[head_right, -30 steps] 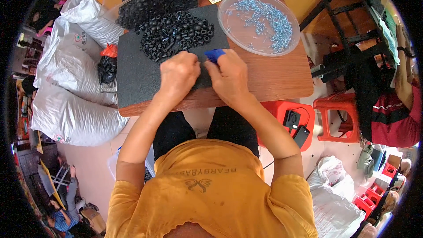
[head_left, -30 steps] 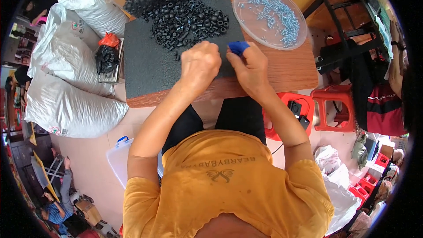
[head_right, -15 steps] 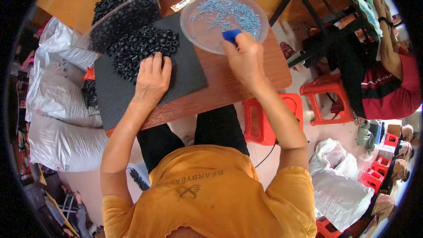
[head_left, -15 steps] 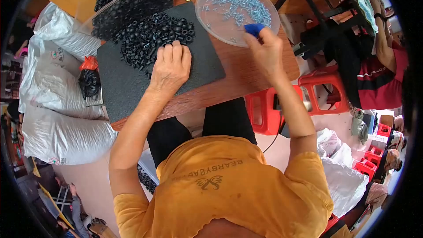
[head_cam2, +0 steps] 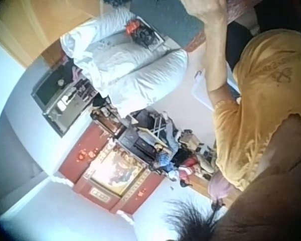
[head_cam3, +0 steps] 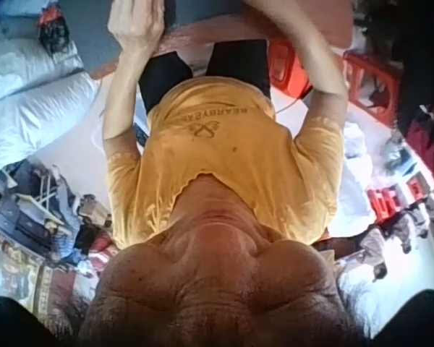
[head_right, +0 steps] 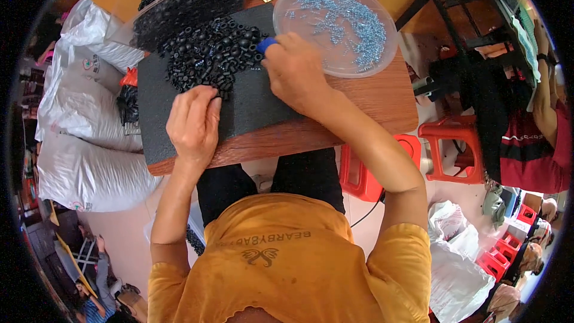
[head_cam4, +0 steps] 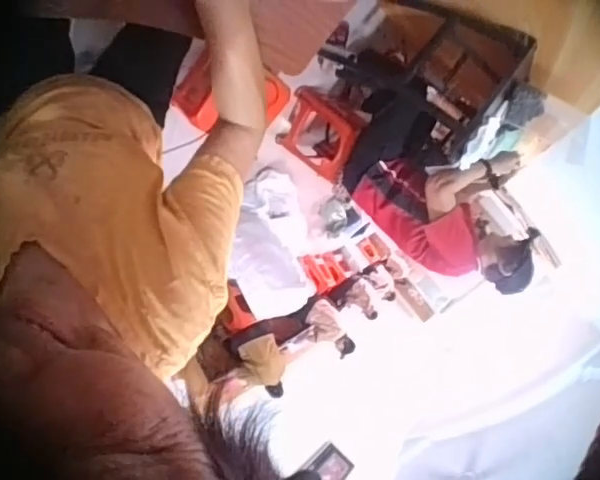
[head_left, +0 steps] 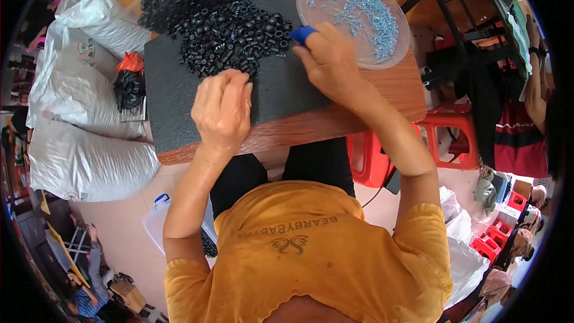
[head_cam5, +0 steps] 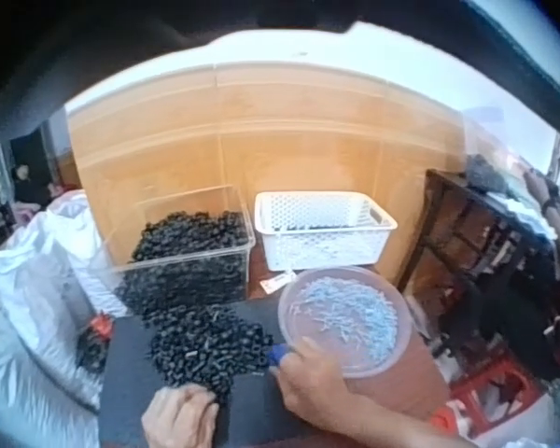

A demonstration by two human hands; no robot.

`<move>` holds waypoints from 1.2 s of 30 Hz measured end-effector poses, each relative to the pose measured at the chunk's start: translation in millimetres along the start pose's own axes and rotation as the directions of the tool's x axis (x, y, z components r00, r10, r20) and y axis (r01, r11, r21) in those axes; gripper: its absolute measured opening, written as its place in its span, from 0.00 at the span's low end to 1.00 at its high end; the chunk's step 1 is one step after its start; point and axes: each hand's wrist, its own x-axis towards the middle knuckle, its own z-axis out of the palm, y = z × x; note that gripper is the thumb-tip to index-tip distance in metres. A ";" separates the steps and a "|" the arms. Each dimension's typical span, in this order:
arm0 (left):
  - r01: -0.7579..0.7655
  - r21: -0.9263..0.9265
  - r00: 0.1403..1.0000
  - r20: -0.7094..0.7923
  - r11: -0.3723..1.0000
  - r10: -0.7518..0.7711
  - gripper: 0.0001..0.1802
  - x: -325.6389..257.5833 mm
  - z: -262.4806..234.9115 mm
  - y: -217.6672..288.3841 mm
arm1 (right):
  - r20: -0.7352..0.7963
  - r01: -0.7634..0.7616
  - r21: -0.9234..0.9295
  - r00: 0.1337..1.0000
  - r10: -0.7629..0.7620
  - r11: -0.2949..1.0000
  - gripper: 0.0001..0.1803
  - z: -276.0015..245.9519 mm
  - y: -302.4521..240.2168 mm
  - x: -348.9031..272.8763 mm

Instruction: The person assembles small black plastic components by hand, then inspects them.

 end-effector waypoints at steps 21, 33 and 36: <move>0.628 -0.746 0.655 0.350 0.223 -0.670 0.10 -19.7 -8.8 24.9 | 0.183 -0.362 0.348 0.931 0.317 0.865 0.09 -4.4 -46.2 -7.8; 0.558 -0.814 0.667 0.324 0.161 -0.671 0.13 -22.2 -11.8 47.4 | 0.335 -0.503 0.859 0.694 0.637 0.096 0.10 3.3 -89.4 -32.0; 0.549 -0.786 0.700 0.247 0.284 -0.670 0.12 -32.9 -8.5 35.5 | 0.510 -0.526 0.833 0.605 0.611 -0.173 0.10 0.1 -88.2 -28.3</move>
